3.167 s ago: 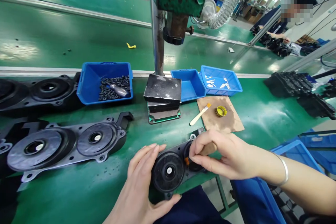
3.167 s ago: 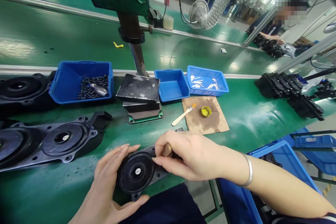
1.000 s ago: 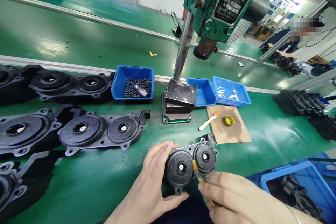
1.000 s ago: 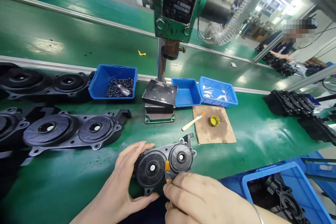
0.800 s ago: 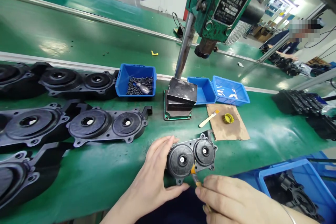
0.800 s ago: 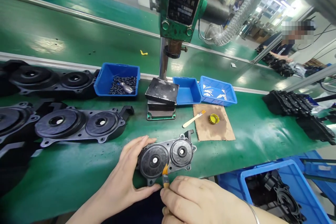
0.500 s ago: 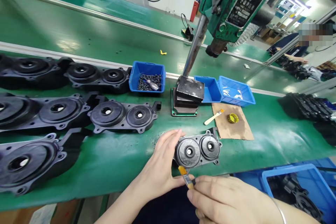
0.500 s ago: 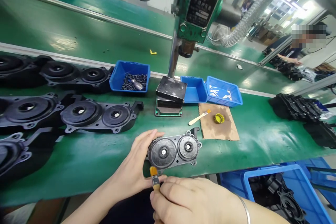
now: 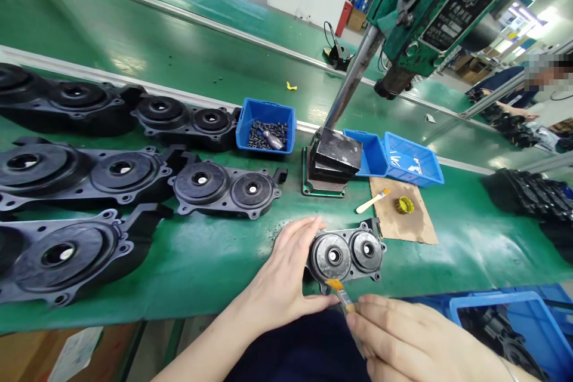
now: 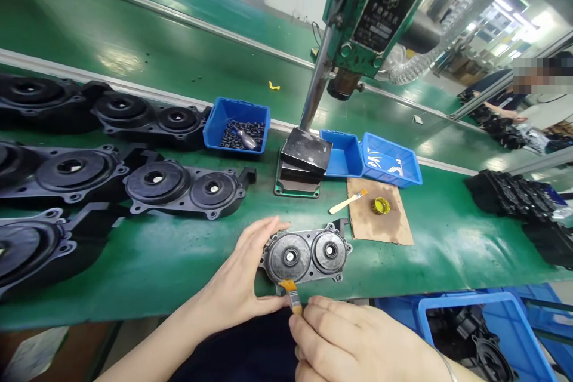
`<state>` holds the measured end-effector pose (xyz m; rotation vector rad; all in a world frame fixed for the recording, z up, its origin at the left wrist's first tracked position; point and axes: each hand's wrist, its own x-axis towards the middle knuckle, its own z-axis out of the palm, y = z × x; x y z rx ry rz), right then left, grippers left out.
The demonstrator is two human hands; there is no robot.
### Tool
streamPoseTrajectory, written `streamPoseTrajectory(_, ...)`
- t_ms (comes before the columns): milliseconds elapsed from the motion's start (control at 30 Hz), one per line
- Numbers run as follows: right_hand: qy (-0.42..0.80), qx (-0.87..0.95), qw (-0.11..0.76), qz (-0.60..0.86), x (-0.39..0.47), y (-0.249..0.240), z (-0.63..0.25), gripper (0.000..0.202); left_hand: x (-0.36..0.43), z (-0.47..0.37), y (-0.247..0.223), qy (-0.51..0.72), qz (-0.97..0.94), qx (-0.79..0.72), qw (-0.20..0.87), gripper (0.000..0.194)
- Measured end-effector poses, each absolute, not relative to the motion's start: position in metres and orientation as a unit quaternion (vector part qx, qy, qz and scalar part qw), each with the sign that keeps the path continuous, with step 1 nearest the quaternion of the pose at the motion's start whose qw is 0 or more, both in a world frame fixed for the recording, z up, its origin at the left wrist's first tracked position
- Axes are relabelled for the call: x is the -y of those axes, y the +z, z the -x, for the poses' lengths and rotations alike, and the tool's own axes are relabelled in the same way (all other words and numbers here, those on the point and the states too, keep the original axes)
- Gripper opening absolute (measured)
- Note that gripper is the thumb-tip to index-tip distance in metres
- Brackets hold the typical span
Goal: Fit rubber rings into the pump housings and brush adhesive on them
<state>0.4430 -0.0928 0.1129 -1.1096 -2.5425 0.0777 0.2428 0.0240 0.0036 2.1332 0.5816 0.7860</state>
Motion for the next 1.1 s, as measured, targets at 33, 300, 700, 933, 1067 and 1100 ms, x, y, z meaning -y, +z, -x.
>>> streamPoseTrajectory(33, 0.020, 0.897, 0.191, 0.397, 0.097, 0.109, -0.445, 0.026, -0.024, -0.243, 0.004, 0.309, -0.839, -0.229, 0.385, 0.120)
streamPoseTrajectory(300, 0.029, 0.896, 0.175, 0.407, 0.089, 0.125, -0.434, 0.028, -0.024, -0.242, 0.003, 0.313, -0.834, -0.219, 0.399, 0.128)
streamPoseTrajectory(700, -0.014, 0.938, 0.123, 0.324, 0.054, 0.120, -0.412, 0.025, -0.021, -0.242, -0.001, 0.395, -0.798, -0.216, 0.400, 0.126)
streamPoseTrajectory(933, 0.131, 0.866, 0.230, 0.424, 0.046, 0.137, -0.415, 0.016, -0.020, -0.241, -0.004, 0.396, -0.803, -0.217, 0.389, 0.121)
streamPoseTrajectory(1067, 0.230, 0.750, 0.335, 0.522, 0.033, 0.128, -0.419, 0.029, -0.018, -0.241, -0.006, 0.386, -0.802, -0.229, 0.393, 0.126)
streamPoseTrajectory(1100, 0.239, 0.741, 0.335, 0.530, 0.031, 0.125, -0.419, 0.030, -0.018, -0.240, -0.006, 0.385, -0.802, -0.233, 0.393, 0.128)
